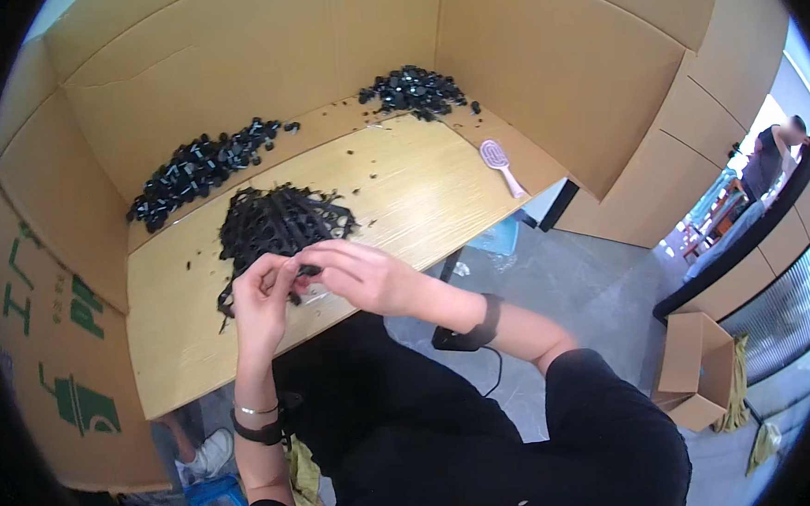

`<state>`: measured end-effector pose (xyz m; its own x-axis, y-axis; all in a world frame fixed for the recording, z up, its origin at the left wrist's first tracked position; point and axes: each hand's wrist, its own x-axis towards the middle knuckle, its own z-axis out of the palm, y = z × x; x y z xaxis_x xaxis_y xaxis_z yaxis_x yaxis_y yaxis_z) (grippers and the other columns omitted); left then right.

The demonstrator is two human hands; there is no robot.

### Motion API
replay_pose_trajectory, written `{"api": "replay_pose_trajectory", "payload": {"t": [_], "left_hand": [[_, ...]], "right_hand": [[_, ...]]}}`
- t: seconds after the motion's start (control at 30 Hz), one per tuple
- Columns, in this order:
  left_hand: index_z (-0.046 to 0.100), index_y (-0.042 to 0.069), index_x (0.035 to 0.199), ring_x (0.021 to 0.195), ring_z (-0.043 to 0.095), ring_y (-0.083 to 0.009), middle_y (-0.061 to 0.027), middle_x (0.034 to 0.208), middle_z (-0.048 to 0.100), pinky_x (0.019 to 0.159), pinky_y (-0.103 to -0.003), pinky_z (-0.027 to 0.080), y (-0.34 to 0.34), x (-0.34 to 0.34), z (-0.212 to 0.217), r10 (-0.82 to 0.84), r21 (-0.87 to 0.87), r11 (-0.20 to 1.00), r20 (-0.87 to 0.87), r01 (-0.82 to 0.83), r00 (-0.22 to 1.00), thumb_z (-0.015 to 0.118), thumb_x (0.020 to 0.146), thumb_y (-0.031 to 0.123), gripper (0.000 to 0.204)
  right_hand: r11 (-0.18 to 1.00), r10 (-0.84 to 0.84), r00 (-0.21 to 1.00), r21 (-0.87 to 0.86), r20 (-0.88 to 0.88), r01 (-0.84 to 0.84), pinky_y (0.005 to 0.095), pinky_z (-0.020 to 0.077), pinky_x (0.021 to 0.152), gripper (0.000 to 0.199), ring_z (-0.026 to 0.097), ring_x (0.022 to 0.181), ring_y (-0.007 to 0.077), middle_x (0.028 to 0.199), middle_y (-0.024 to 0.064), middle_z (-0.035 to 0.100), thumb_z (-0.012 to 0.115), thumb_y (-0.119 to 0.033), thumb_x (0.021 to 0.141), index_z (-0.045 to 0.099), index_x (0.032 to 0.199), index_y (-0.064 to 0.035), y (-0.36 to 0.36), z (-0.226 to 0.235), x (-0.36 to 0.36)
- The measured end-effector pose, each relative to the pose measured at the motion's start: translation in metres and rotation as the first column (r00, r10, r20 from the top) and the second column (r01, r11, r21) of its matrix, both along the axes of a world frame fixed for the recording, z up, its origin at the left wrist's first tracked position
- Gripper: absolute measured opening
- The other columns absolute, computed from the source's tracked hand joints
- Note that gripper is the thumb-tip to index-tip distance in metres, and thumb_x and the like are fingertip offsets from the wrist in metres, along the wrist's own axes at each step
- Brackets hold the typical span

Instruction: Manually assemble and inspect small black plastic components by inserting a metal screw-like part into them.

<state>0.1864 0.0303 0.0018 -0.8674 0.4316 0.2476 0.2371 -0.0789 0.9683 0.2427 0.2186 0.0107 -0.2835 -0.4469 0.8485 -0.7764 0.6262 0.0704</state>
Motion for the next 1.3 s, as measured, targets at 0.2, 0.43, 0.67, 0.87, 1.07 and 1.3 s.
{"api": "replay_pose_trajectory", "payload": {"t": [0.2,0.43,0.67,0.87,1.07,1.3], "left_hand": [[0.066,-0.003,0.095,0.071,0.062,-0.0086,-0.0037,0.084,0.067,0.066,-0.021,0.049,0.009,-0.019,-0.014,-0.049,0.098,0.995,0.121,0.037,0.991,0.062,0.096,0.011,0.014],[0.065,-0.001,0.104,0.083,0.064,-0.0099,-0.0030,0.093,0.066,0.079,-0.023,0.053,0.021,-0.025,-0.012,-0.032,0.062,0.998,0.102,0.026,0.994,0.060,0.096,0.007,0.012],[0.064,-0.003,0.106,0.079,0.065,-0.0094,-0.0040,0.089,0.068,0.074,-0.023,0.054,0.023,-0.043,-0.020,-0.029,0.071,0.997,0.161,0.018,0.987,0.060,0.095,0.006,0.015],[0.064,-0.002,0.108,0.083,0.064,-0.0096,-0.0034,0.091,0.067,0.077,-0.023,0.052,0.036,-0.036,-0.003,-0.046,-0.057,0.997,0.116,0.053,0.992,0.057,0.097,0.008,0.016],[0.067,-0.001,0.095,0.074,0.063,-0.0082,-0.0009,0.080,0.067,0.071,-0.022,0.050,0.035,-0.020,-0.001,0.000,-0.122,0.993,-0.008,-0.001,1.000,0.066,0.091,0.008,0.011],[0.067,-0.005,0.102,0.081,0.069,-0.0153,-0.0095,0.086,0.070,0.076,-0.027,0.055,0.017,-0.011,0.018,-0.115,0.075,0.991,0.113,0.107,0.987,0.061,0.094,0.006,0.014]], "right_hand": [[0.999,-0.034,0.999,-0.025,-0.021,0.034,0.0429,0.0568,0.083,0.013,0.064,0.105,0.0357,0.113,0.0226,0.064,0.065,-0.002,0.080,0.055,0.082,0.0059,0.009,-0.024,-0.012],[0.986,-0.005,0.997,-0.166,0.083,0.019,0.0404,0.0551,0.084,0.012,0.058,0.109,0.0381,0.114,0.0208,0.059,0.059,-0.003,0.085,0.052,0.089,0.0062,0.016,-0.033,-0.026],[0.985,0.022,0.999,-0.174,0.044,-0.014,0.0386,0.0567,0.079,0.011,0.059,0.105,0.0349,0.109,0.0187,0.059,0.058,-0.003,0.085,0.050,0.086,0.0043,0.028,-0.029,-0.035],[0.981,-0.017,0.983,-0.186,0.180,0.051,0.0385,0.0558,0.080,0.010,0.061,0.103,0.0344,0.110,0.0189,0.060,0.059,-0.002,0.083,0.053,0.088,0.0046,0.035,-0.035,-0.032],[0.942,0.110,0.990,-0.326,0.092,-0.074,0.0446,0.0528,0.088,0.011,0.062,0.104,0.0379,0.110,0.0207,0.064,0.062,0.000,0.082,0.059,0.092,0.0039,0.035,-0.043,-0.032],[0.957,0.081,0.989,-0.288,0.126,-0.042,0.0391,0.0568,0.080,0.037,0.068,0.098,0.0344,0.104,0.0206,0.069,0.078,0.005,0.072,0.042,0.075,-0.0033,0.024,-0.018,-0.027]]}}
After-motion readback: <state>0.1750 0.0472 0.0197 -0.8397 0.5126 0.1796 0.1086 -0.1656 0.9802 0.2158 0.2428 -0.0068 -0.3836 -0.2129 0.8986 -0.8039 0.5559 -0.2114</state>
